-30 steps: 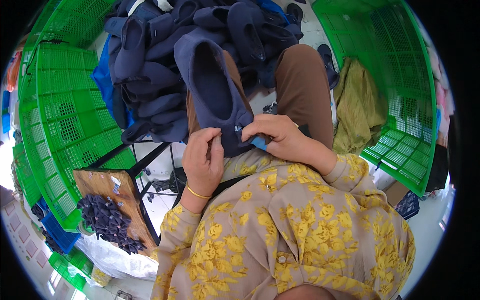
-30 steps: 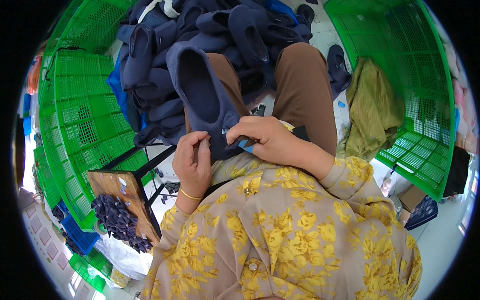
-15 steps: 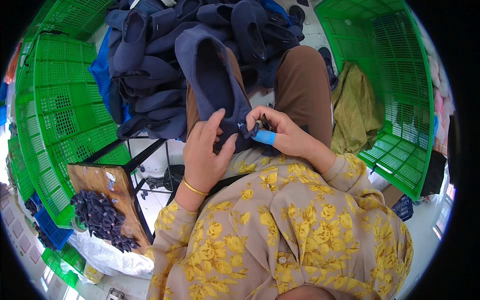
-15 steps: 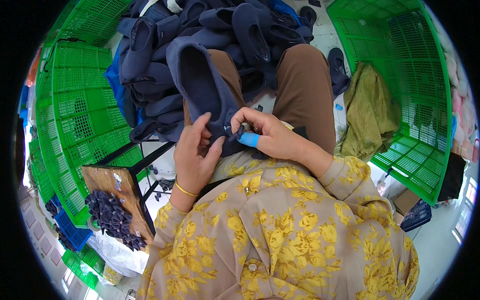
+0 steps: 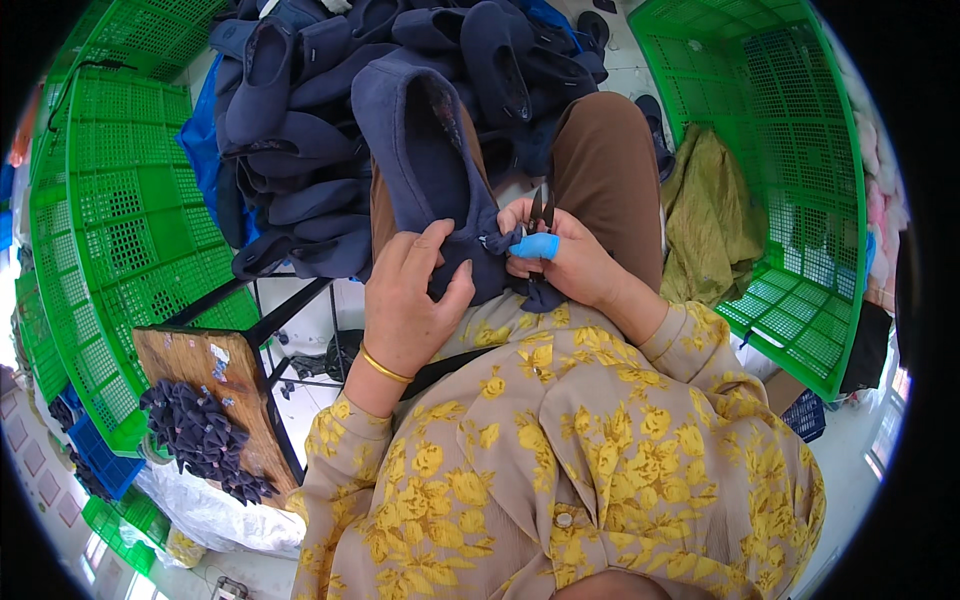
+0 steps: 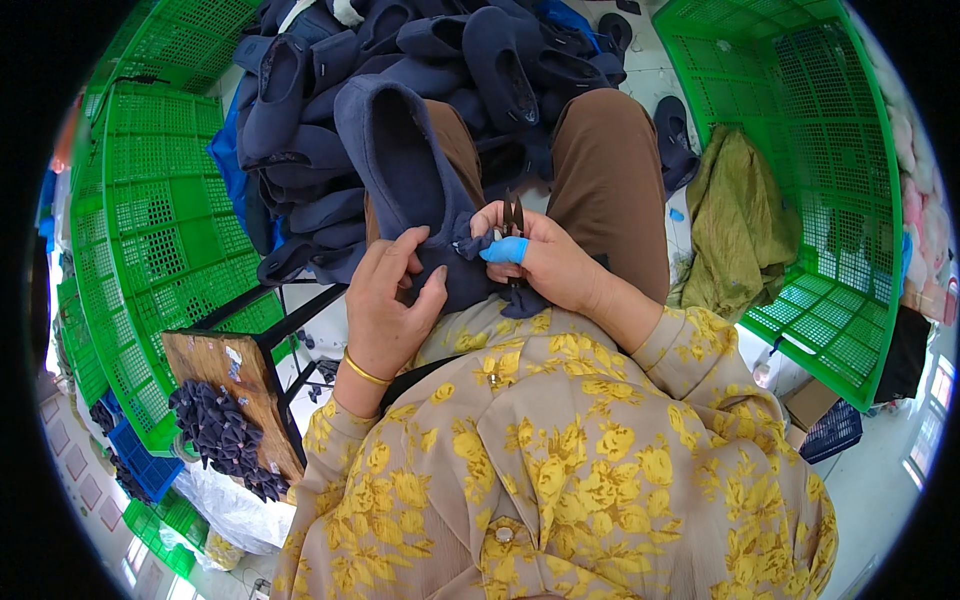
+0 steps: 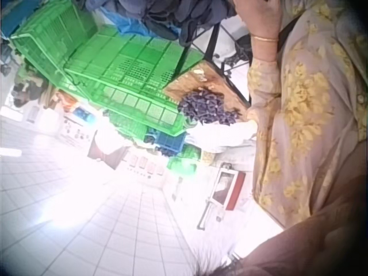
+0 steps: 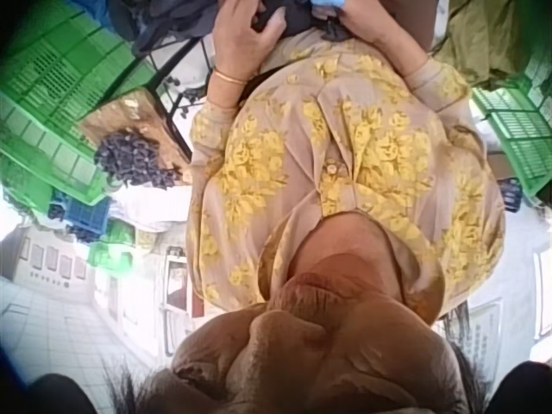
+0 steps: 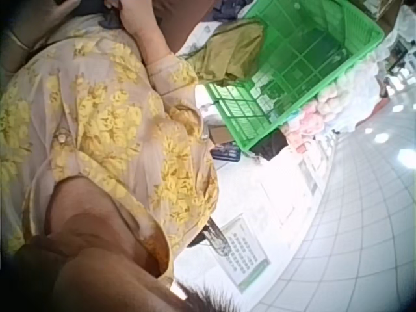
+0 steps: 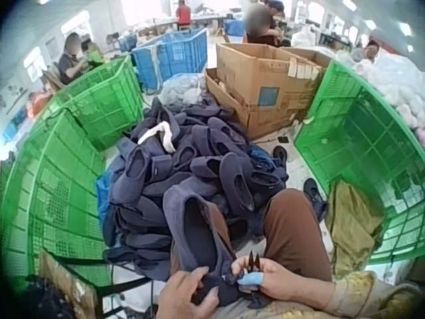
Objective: The person sits on the floor and uses a blue utility knife to trim excess fabric and threads from the edges of dark blue slip-on shoes. They handle the shoes one at a time, rotating them to access different areas, and place trimmed pieces aside.
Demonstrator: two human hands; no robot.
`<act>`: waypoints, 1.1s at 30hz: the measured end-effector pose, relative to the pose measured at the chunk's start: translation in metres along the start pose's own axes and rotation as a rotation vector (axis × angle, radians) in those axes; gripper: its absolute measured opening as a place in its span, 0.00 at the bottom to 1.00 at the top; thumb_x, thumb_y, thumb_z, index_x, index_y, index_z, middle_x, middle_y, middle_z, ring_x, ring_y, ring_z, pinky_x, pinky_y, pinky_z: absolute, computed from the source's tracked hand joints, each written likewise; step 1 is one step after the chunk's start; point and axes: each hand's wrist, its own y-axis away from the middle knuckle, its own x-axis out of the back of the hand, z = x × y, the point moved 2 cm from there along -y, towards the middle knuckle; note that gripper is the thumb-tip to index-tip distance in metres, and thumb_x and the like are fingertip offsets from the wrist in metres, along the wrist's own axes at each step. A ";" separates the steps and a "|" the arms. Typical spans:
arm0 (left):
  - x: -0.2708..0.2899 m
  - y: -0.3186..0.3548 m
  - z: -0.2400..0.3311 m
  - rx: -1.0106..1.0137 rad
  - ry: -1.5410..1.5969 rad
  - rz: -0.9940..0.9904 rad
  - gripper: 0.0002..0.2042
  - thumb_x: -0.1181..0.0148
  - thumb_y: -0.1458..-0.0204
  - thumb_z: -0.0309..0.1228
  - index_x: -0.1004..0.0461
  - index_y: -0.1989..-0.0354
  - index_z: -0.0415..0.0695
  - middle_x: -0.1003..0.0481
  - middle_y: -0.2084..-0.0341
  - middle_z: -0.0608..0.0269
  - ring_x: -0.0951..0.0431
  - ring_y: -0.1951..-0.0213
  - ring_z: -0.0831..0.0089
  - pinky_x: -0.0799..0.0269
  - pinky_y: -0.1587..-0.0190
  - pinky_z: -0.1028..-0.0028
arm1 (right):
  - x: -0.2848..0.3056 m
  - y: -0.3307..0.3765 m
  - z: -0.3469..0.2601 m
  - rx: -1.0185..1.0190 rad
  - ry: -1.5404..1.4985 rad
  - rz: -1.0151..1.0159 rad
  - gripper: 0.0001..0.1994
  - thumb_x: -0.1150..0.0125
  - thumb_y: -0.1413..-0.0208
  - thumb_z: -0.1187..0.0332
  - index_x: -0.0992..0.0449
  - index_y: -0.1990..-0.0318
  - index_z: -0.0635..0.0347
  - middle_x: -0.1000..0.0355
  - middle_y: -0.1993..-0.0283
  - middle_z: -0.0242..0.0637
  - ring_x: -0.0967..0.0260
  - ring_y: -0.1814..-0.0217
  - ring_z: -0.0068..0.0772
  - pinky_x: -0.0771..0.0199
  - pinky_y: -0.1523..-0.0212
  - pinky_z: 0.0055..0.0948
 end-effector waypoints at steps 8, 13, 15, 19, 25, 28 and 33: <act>0.028 -0.019 0.018 -0.233 -0.378 -0.110 0.17 0.33 0.60 0.24 0.24 0.58 0.43 0.31 0.72 0.61 0.29 0.64 0.62 0.32 0.58 0.67 | -0.009 0.001 -0.010 0.096 0.377 -0.006 0.06 0.48 0.44 0.77 0.30 0.60 0.59 0.36 0.70 0.24 0.41 0.72 0.16 0.38 0.68 0.18; 0.035 -0.038 0.020 -0.433 -0.574 -0.280 0.12 0.32 0.63 0.27 0.28 0.69 0.45 0.30 0.71 0.61 0.29 0.61 0.59 0.36 0.51 0.59 | -0.041 0.003 -0.049 0.125 0.925 -0.113 0.10 0.48 0.44 0.79 0.31 0.55 0.60 0.35 0.62 0.29 0.42 0.65 0.16 0.37 0.62 0.18; 0.035 -0.044 0.031 -0.323 -0.520 -0.272 0.09 0.35 0.57 0.27 0.30 0.70 0.43 0.30 0.73 0.58 0.27 0.65 0.58 0.32 0.59 0.62 | -0.056 0.014 -0.075 0.251 0.930 -0.040 0.11 0.49 0.43 0.79 0.33 0.53 0.59 0.36 0.62 0.30 0.42 0.64 0.18 0.37 0.60 0.20; 0.013 -0.052 0.042 -0.114 -0.259 -0.089 0.08 0.39 0.50 0.26 0.30 0.64 0.39 0.29 0.71 0.52 0.25 0.68 0.54 0.29 0.66 0.62 | -0.057 0.033 -0.091 0.551 0.897 0.120 0.11 0.50 0.38 0.77 0.37 0.49 0.58 0.38 0.62 0.31 0.42 0.64 0.20 0.37 0.60 0.21; -0.068 -0.062 0.037 0.409 0.384 0.023 0.08 0.38 0.50 0.23 0.29 0.65 0.34 0.26 0.74 0.55 0.25 0.74 0.71 0.28 0.68 0.71 | -0.020 0.053 -0.061 0.470 0.627 0.348 0.06 0.50 0.37 0.72 0.35 0.55 0.61 0.34 0.66 0.35 0.38 0.68 0.25 0.36 0.64 0.25; -0.071 -0.065 0.039 0.598 0.550 -0.165 0.08 0.38 0.47 0.25 0.30 0.63 0.34 0.24 0.73 0.59 0.25 0.74 0.78 0.27 0.72 0.78 | -0.003 0.065 -0.041 0.347 0.482 0.391 0.06 0.48 0.37 0.69 0.34 0.57 0.60 0.35 0.66 0.29 0.41 0.68 0.18 0.38 0.65 0.22; -0.032 -0.095 0.033 0.611 0.550 -0.187 0.12 0.44 0.40 0.35 0.31 0.56 0.38 0.25 0.75 0.60 0.28 0.80 0.79 0.27 0.79 0.77 | 0.007 0.080 -0.030 0.403 0.580 0.357 0.05 0.49 0.36 0.69 0.34 0.57 0.59 0.36 0.65 0.29 0.42 0.68 0.19 0.39 0.65 0.22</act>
